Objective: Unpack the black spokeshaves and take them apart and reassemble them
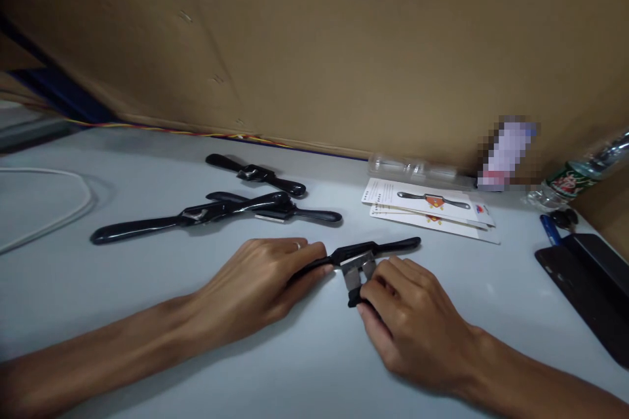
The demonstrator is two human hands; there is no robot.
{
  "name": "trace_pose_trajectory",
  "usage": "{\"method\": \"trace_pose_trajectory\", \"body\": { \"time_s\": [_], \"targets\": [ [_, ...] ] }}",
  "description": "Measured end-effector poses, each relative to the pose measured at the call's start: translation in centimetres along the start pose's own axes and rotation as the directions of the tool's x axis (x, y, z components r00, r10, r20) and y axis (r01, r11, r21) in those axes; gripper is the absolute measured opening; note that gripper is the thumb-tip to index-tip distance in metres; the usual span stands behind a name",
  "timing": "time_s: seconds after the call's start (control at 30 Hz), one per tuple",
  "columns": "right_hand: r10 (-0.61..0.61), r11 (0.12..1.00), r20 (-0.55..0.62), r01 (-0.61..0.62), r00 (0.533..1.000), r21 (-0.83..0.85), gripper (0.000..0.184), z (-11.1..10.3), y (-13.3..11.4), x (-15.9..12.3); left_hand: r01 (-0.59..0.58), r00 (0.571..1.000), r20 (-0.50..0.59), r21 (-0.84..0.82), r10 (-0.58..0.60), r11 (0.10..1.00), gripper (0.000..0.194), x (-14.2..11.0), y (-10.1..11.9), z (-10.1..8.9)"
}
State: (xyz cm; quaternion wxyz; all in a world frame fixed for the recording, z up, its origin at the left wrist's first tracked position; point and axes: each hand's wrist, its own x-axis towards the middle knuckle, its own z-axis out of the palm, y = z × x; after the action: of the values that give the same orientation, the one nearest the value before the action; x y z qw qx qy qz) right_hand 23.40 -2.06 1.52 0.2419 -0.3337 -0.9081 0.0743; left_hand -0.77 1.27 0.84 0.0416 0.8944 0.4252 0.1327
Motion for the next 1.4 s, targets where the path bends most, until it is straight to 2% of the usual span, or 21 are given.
{"method": "trace_pose_trajectory", "body": {
  "time_s": [0.2, 0.57, 0.73, 0.97, 1.13, 1.4],
  "targets": [
    [-0.058, 0.997, 0.034, 0.06, 0.998, -0.043, 0.013, -0.4, 0.2, 0.1, -0.032, 0.992, -0.12, -0.063, 0.024, 0.998, 0.023, 0.5, -1.0, 0.1],
    [-0.108, 0.994, -0.06, 0.109, 0.992, 0.016, 0.015, -0.5, 0.3, 0.1, -0.066, 0.989, -0.145, -0.171, 0.041, 0.983, 0.018, 0.5, -1.4, 0.4],
    [-0.087, 0.996, -0.117, 0.083, 0.989, -0.041, 0.013, -0.8, 0.6, 0.2, -0.058, 0.988, -0.152, -0.219, 0.025, 0.974, 0.018, 0.6, -1.6, 0.4],
    [-0.135, 0.979, 0.007, 0.134, 0.991, -0.154, 0.025, -1.1, 0.5, -0.1, -0.063, 0.988, -0.15, -0.268, 0.023, 0.961, 0.014, 0.5, -1.2, 0.2],
    [-0.098, 0.974, 0.078, 0.111, 0.992, -0.197, 0.033, -0.6, -0.1, -0.1, -0.048, 0.991, -0.136, -0.294, 0.008, 0.955, 0.011, 0.3, -0.8, 0.3],
    [-0.083, 0.952, 0.11, 0.112, 0.99, -0.286, 0.04, -0.2, -0.3, -0.1, -0.075, 0.99, -0.137, -0.282, 0.038, 0.956, 0.013, 0.5, -0.8, 0.1]
  ]
}}
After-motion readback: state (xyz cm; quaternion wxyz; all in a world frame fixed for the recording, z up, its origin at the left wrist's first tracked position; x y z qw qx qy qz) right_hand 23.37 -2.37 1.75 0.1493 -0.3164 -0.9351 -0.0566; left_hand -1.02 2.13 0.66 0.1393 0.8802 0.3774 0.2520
